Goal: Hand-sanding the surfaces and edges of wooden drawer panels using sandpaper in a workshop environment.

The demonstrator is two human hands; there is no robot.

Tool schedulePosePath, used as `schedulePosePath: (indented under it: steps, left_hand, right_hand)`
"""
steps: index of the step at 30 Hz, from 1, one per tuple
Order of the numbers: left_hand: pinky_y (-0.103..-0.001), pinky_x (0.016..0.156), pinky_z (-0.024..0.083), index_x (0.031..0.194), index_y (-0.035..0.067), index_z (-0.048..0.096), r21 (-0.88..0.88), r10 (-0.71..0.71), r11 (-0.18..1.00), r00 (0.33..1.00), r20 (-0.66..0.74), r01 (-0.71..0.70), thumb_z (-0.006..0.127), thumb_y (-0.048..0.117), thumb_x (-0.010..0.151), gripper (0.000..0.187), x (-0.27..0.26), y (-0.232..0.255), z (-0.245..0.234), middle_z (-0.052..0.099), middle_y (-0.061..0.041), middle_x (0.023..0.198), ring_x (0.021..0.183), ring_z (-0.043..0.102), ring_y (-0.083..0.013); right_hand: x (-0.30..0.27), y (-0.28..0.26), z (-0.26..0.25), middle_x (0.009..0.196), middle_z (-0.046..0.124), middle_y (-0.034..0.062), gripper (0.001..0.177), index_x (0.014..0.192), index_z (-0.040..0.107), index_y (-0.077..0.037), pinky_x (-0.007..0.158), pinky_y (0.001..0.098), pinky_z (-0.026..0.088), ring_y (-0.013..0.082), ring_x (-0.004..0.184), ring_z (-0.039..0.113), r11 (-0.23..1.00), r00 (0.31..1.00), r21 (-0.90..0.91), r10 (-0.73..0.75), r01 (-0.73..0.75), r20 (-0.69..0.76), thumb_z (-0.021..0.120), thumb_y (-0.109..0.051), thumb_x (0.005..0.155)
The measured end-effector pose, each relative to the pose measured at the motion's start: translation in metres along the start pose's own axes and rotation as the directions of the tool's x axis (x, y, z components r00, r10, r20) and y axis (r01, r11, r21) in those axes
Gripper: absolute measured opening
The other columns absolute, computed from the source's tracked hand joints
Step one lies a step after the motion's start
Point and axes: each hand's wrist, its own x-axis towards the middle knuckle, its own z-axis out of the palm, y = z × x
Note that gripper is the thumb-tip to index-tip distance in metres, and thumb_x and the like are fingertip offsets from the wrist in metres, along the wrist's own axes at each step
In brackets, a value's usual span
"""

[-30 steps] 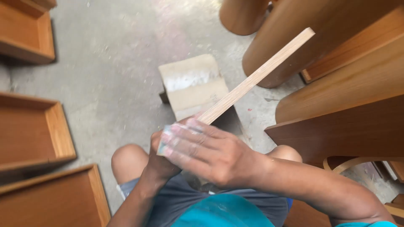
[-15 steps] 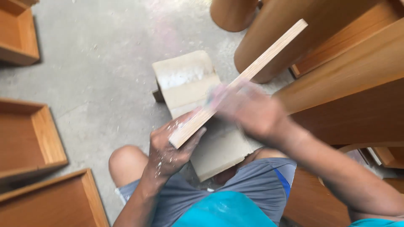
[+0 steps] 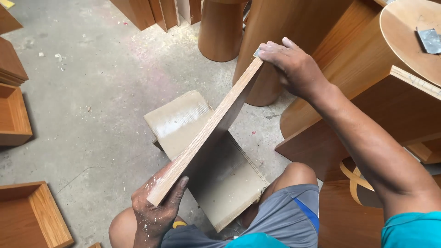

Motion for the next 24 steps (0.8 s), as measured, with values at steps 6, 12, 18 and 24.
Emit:
schedulePosePath:
  steps: [6, 12, 18, 24]
  left_hand:
    - [-0.031, 0.086, 0.065, 0.111, -0.007, 0.072, 0.057, -0.013, 0.998, 1.0, 0.0, 0.013, 0.084, 0.011, 0.079, 0.039, 0.001, 0.001, -0.005, 0.077, -0.017, 0.107, 0.095, 0.079, -0.0266]
    - [-0.027, 0.08, 0.063, 0.113, -0.004, 0.072, 0.096, -0.033, 0.995, 0.999, 0.007, 0.033, 0.084, 0.014, 0.081, 0.039, 0.009, -0.001, -0.003, 0.079, -0.012, 0.103, 0.088, 0.079, -0.0192]
    - [-0.033, 0.098, 0.06, 0.113, -0.002, 0.072, -0.097, -0.062, 0.994, 0.998, -0.024, 0.059, 0.081, 0.01, 0.088, 0.03, 0.015, 0.008, 0.003, 0.074, -0.017, 0.12, 0.11, 0.075, -0.0252]
    - [-0.03, 0.064, 0.048, 0.09, 0.007, 0.064, -0.261, 0.016, 0.965, 0.999, 0.036, -0.006, 0.057, -0.002, 0.081, 0.014, 0.007, -0.004, 0.013, 0.063, -0.002, 0.081, 0.075, 0.062, -0.0117]
  right_hand:
    - [0.006, 0.016, -0.003, 0.12, 0.066, 0.0254, 0.031, 0.117, 0.061, 0.008, 0.086, 0.0447, 0.05, 0.0368, 0.09, 0.06, 0.954, 0.969, 0.193, -0.204, 0.229, -0.141, 0.032, 0.01, 0.107]
    - [-0.009, 0.021, -0.005, 0.142, 0.068, 0.0222, 0.038, 0.137, 0.067, -0.002, 0.113, 0.0592, 0.04, 0.0409, 0.134, 0.062, 0.976, 0.98, -0.127, 0.164, -0.178, -0.113, 0.058, 0.008, 0.102]
    - [0.035, -0.103, -0.006, 0.143, 0.062, 0.0352, 0.032, 0.137, 0.06, 0.008, 0.123, 0.0672, 0.036, 0.0473, 0.136, 0.061, 0.975, 0.985, 0.136, -0.172, 0.174, -0.029, 0.043, 0.012, 0.11]
    - [0.061, -0.249, -0.003, 0.139, 0.063, 0.0253, 0.039, 0.131, 0.064, 0.002, 0.117, 0.053, 0.043, 0.0392, 0.132, 0.064, 0.865, 0.929, 0.355, -0.369, 0.354, -0.027, 0.036, 0.005, 0.105]
